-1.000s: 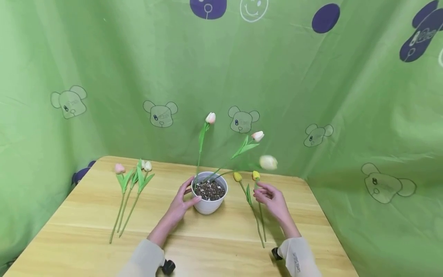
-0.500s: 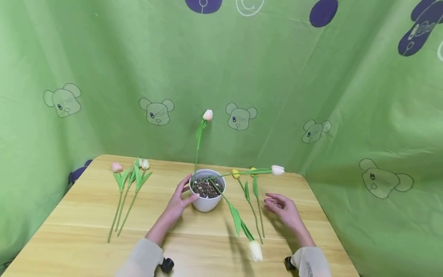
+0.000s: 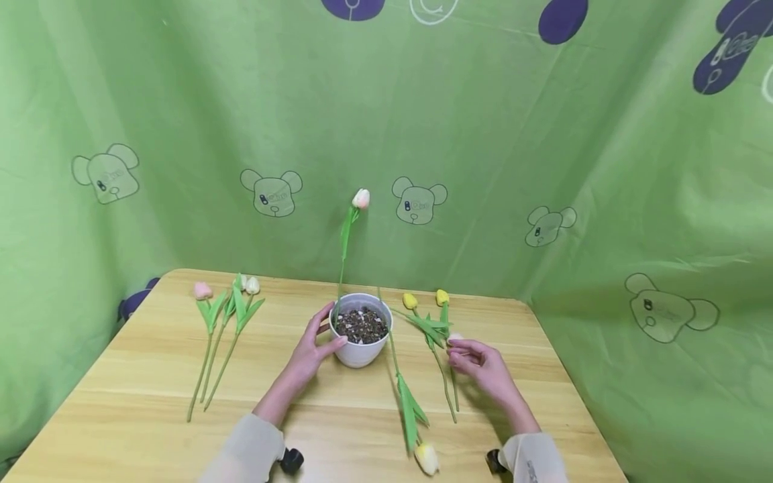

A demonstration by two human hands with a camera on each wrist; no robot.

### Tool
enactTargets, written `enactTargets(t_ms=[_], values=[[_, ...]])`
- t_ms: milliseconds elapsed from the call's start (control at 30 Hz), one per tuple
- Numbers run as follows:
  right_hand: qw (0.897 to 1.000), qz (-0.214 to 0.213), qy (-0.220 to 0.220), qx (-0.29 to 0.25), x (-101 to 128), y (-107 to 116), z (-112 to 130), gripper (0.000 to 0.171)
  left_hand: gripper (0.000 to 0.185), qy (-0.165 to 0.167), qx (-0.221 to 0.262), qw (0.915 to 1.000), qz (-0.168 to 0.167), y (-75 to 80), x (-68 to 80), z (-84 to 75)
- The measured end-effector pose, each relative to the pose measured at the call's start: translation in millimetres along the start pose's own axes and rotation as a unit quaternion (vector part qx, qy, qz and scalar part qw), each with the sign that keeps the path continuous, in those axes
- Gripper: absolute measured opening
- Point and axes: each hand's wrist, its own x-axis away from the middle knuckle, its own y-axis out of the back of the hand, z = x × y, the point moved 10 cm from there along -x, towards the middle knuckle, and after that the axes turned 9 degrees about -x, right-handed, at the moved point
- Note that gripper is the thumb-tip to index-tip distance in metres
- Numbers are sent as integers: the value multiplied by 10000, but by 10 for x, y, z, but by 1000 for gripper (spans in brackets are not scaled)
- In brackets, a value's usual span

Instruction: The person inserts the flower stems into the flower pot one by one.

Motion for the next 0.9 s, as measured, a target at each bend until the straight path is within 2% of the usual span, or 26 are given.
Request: enactTargets(t_ms=[233, 500, 667, 800, 900], values=[[9999, 117, 68, 2, -20, -95, 61, 43, 85, 1, 59, 10000, -2, -4, 1, -2], [9997, 215, 35, 134, -42, -229, 76, 47, 84, 23, 41, 10000, 18, -8, -8, 13], [9990, 330, 29, 305, -111, -375, 51, 44, 85, 40, 33, 10000, 43, -12, 1, 2], [9974, 553, -143, 433, -200, -573, -53, 40, 86, 66, 28, 10000, 22, 1, -2, 12], [9965, 538, -420, 478, -258, -687, -141, 38, 86, 61, 19, 10000, 26, -2, -1, 6]])
